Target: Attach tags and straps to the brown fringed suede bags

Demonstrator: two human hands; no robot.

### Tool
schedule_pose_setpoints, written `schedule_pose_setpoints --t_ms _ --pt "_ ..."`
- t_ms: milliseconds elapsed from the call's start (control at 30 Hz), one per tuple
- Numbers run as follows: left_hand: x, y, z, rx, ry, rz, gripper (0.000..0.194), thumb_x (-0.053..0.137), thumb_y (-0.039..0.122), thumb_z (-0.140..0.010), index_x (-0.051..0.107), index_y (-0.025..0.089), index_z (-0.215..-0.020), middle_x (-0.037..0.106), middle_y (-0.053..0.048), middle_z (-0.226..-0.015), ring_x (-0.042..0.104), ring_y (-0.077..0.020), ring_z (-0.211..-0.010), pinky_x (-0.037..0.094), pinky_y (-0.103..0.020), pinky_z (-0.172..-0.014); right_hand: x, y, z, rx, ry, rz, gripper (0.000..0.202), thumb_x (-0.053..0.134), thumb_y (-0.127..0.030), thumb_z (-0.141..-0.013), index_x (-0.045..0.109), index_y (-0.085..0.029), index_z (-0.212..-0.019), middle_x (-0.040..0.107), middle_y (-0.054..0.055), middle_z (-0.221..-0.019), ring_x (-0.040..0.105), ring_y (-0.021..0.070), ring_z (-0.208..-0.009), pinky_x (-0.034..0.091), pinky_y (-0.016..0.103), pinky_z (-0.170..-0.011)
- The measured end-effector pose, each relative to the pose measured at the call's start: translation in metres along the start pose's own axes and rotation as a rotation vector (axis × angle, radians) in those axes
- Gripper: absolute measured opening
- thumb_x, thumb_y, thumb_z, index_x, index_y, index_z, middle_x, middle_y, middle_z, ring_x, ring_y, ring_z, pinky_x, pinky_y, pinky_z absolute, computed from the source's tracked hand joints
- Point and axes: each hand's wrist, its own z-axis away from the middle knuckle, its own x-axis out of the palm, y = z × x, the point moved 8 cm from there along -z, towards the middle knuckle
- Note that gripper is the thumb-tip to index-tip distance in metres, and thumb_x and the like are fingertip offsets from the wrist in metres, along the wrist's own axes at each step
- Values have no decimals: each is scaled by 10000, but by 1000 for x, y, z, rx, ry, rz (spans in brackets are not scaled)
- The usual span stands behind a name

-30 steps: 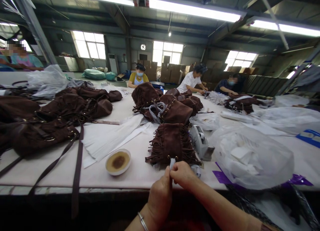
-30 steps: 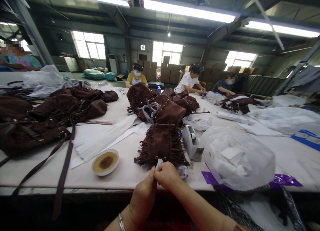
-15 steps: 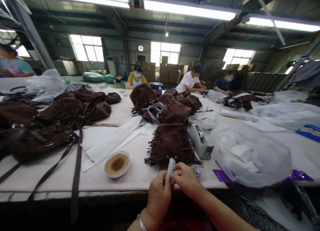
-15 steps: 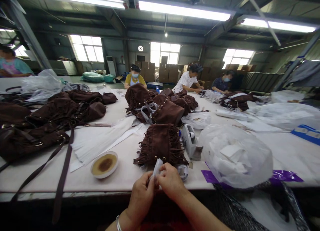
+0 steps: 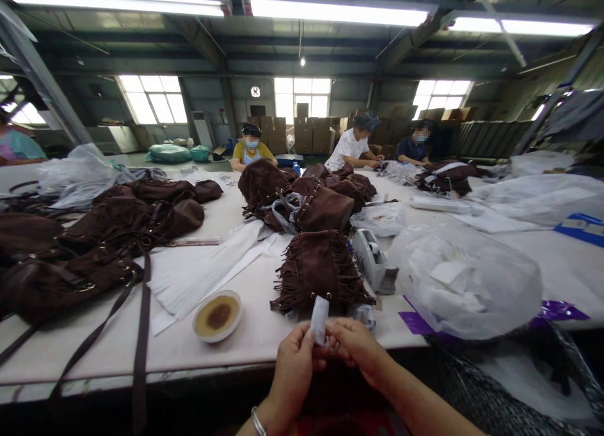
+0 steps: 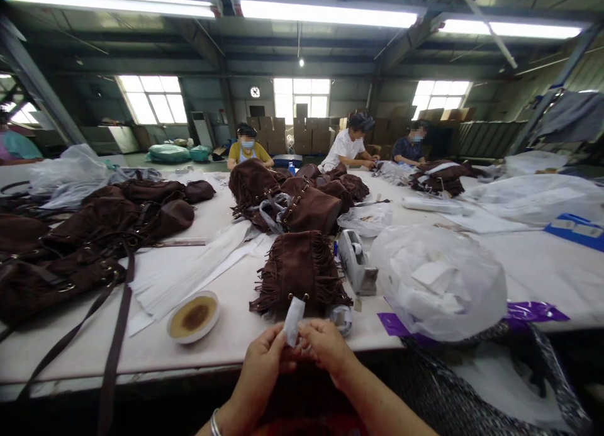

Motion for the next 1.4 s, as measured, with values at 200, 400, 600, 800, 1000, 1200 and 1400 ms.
schedule_pose_setpoints --t_ms 200,400,600,800,1000,1200,1400 --pt "10 -12 -6 -83 -50 -185 590 440 698 -869 591 130 -921 670 -62 -702 626 -155 -527 468 -240 -460 6 -4 -3 -111 -33 -2 442 763 -558 -644 609 -148 -700 565 -14 -603 446 100 -533 308 226 -489" --pt "2 19 -11 217 -49 -654 564 256 539 -994 594 187 -713 603 -46 -586 588 -176 -550 465 -300 -571 -6 5 -11 -66 -10 17 414 710 -571 -668 567 -187 -722 456 -64 -527 350 92 -464 261 238 -462" --pt "-37 60 -19 674 364 -1179 223 490 235 -929 625 176 -1096 636 -111 -1055 630 -240 -981 501 -345 -862 -22 -23 -28 -392 78 414 256 674 -415 -700 609 -182 -616 634 88 -1058 588 234 -965 433 317 -865" --pt "-42 58 -61 519 314 -1316 240 538 161 -893 619 179 -1117 658 -86 -1068 641 -226 -975 487 -319 -853 -30 -47 -68 -420 97 635 281 622 -446 -772 689 -176 -727 590 80 -1047 591 233 -996 436 314 -880" --pt "-48 64 -78 475 159 -1330 132 537 97 -836 631 187 -862 635 -68 -943 610 -204 -894 448 -297 -792 -22 -75 -119 -448 101 743 216 680 -364 -729 703 -151 -701 616 36 -880 600 187 -836 451 264 -749" --pt "-45 62 -70 668 -216 -1148 140 538 83 -848 602 202 -809 625 -36 -932 580 -150 -842 426 -234 -745 -3 -95 -158 -439 137 834 141 742 -264 -672 756 -179 -785 672 27 -841 604 206 -884 444 277 -797" --pt "-45 57 -63 758 -198 -1209 191 463 134 -935 554 201 -781 617 -30 -840 538 -145 -737 380 -251 -656 -9 -81 -121 -409 355 984 203 638 -326 -819 696 -131 -826 631 145 -1023 602 260 -923 460 360 -827"
